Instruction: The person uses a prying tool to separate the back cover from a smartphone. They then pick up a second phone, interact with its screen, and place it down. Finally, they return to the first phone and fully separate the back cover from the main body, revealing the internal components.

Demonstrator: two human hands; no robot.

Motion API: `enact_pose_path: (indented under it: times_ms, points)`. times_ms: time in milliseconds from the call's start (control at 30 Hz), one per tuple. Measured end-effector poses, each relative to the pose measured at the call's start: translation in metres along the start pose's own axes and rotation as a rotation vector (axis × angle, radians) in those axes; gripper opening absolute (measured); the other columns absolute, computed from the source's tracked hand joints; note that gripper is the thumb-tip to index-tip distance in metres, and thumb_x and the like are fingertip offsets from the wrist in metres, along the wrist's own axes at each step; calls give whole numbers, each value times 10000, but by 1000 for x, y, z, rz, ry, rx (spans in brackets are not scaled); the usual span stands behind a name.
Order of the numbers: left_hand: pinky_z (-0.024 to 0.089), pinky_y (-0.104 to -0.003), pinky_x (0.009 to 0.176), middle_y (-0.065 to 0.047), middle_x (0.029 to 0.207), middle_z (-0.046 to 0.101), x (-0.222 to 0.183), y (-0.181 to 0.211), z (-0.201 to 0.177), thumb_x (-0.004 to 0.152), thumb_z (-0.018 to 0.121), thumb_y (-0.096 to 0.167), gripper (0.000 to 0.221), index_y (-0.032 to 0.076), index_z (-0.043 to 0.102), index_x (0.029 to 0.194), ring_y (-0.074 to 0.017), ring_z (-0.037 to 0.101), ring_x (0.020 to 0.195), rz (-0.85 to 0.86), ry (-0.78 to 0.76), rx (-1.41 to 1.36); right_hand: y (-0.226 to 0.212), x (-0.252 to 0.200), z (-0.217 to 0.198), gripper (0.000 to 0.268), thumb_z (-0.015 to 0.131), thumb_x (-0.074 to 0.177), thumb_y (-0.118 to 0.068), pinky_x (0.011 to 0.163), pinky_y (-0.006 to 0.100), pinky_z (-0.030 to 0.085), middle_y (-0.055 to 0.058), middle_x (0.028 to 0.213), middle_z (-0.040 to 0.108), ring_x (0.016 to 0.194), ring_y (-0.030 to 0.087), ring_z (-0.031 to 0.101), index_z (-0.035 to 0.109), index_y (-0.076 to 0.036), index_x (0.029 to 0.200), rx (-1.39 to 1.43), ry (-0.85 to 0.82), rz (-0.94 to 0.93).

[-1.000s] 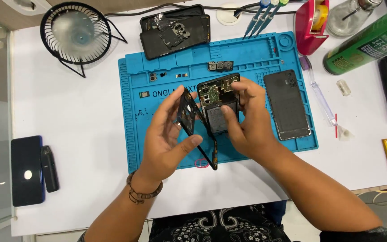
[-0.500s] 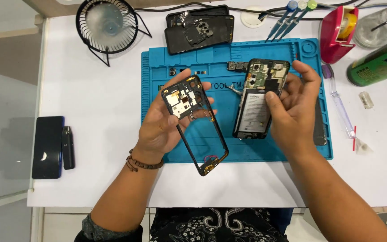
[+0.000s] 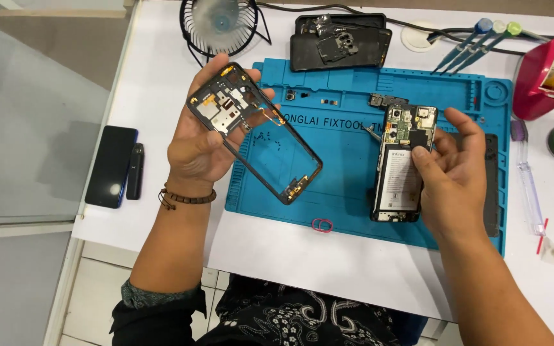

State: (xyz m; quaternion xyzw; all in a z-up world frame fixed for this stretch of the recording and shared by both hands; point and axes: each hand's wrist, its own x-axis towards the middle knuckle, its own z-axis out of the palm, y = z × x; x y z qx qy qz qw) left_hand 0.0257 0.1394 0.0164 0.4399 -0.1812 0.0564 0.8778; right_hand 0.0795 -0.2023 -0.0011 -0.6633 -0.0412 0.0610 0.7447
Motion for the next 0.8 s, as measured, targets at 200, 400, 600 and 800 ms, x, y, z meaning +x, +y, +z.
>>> enact_pose_path:
  times_ms: [200,400,600,800]
  points:
    - [438,-627,1287,-233,1574,430,-19,12,14,928,799,133,809,131,337,1592,-471,480,1489,35,-109,168,-4,-6,8,568,515,1017,19,956,387,582,218,1311,555,1133,275,645,284,-91,1524,-65,-59,22]
    - [497,-606,1276,-219,1551,425,-35,17,26,913,822,146,917,127,269,1644,-455,501,1497,14,-121,237,0,-9,9,561,520,1025,30,955,378,580,227,1321,566,1126,268,641,286,-93,1520,-101,-102,12]
    - [505,-578,1295,-205,1583,431,-42,24,29,948,805,154,890,102,261,1651,-448,495,1534,5,-163,281,0,-12,11,559,511,1033,27,946,382,587,225,1343,567,1137,265,643,280,-100,1526,-117,-117,16]
    - [528,-563,1271,-223,1585,422,-47,21,35,959,794,137,880,95,252,1651,-475,473,1554,-7,-172,241,2,-12,13,562,506,1032,24,925,393,585,239,1330,563,1137,274,642,259,-84,1526,-157,-165,14]
